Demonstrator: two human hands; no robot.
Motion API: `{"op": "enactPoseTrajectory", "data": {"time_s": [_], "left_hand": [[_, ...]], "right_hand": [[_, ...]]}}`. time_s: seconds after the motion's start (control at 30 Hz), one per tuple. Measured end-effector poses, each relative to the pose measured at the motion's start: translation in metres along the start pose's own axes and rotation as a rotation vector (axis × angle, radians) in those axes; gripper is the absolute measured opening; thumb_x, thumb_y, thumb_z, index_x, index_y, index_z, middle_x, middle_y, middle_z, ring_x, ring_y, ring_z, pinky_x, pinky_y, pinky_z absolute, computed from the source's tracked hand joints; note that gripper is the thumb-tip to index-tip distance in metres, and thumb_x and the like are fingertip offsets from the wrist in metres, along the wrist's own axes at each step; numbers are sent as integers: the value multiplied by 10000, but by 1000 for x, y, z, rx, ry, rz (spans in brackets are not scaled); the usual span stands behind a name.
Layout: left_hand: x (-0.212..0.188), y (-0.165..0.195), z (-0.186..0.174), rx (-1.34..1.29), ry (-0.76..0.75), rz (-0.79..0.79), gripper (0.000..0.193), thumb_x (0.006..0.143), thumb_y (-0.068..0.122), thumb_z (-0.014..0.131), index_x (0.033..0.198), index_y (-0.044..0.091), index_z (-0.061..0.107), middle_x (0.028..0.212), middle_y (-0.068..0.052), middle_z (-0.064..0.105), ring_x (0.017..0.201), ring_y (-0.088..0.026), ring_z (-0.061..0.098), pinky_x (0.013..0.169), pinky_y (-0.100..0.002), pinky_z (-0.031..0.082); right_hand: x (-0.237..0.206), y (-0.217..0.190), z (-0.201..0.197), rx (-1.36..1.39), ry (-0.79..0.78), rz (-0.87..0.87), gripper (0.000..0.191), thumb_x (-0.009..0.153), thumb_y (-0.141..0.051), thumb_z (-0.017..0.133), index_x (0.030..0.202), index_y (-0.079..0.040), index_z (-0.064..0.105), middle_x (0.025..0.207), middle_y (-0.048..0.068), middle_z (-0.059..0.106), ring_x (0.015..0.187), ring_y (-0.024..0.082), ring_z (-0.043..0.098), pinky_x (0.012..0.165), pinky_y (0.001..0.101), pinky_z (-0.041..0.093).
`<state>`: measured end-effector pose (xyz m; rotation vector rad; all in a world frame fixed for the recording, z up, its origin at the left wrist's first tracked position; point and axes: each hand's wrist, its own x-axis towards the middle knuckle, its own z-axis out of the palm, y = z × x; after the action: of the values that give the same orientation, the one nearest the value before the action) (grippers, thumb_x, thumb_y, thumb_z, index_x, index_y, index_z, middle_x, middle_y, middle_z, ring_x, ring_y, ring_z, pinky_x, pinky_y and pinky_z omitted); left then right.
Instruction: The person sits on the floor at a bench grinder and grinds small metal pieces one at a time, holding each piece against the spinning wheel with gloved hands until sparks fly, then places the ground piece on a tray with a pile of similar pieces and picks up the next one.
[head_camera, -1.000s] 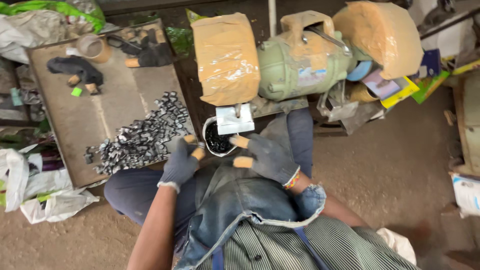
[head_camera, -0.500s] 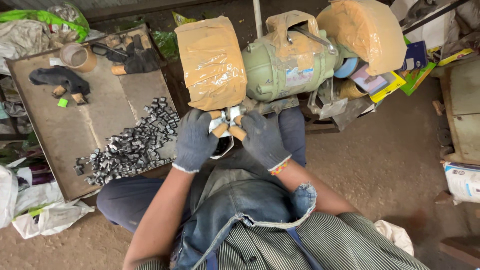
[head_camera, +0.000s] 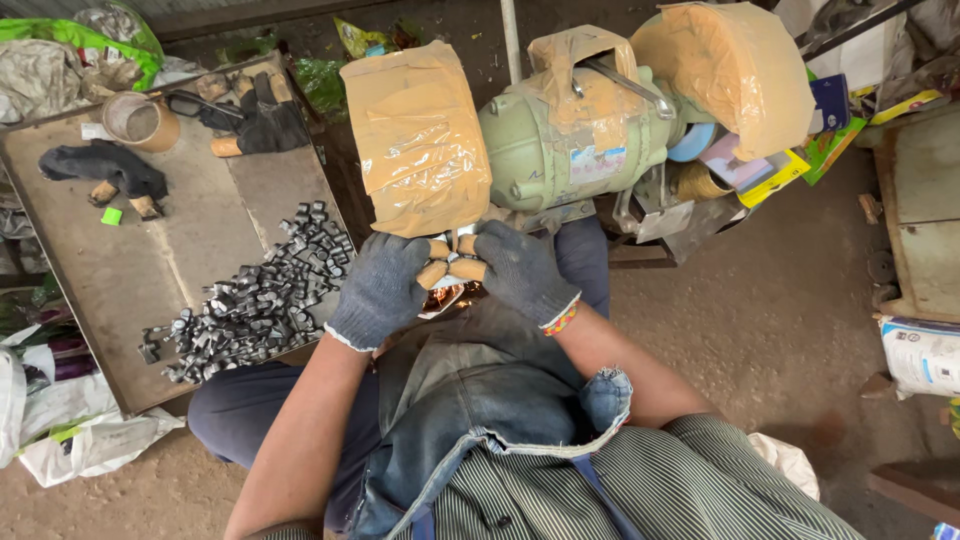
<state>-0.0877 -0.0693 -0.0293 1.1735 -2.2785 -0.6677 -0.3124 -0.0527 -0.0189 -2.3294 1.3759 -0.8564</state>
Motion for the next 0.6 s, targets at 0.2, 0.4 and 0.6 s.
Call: {"op": "enactPoseTrajectory", "data": {"time_s": [0.2, 0.4, 0.6], "left_hand": [[-5, -2, -1, -19, 110, 51, 245, 853, 161, 727, 1085, 114, 665, 1062, -138, 633, 1048, -374, 589, 945, -511, 460], [-12, -4, -5, -27, 81, -21, 235, 851, 170, 742, 1062, 102, 662, 1038, -146, 626, 1049, -376, 595, 927, -498, 465], [-30, 19, 19, 5, 336, -174, 244, 882, 173, 735, 1080, 55, 657, 1142, -159, 642, 1095, -379, 596, 936, -506, 472]], "right_hand": [[7, 2, 3, 6, -14, 30, 302, 851, -359, 792, 1051, -139, 735, 926, 64, 672, 816, 274, 698, 653, 392, 552], [7, 8, 12, -103, -31, 48, 360, 817, -365, 834, 862, -65, 641, 904, 109, 650, 785, 329, 676, 625, 451, 521], [6, 5, 21, -50, 62, -3, 356, 813, -364, 851, 849, -77, 644, 936, 103, 667, 809, 319, 685, 633, 432, 532]]}}
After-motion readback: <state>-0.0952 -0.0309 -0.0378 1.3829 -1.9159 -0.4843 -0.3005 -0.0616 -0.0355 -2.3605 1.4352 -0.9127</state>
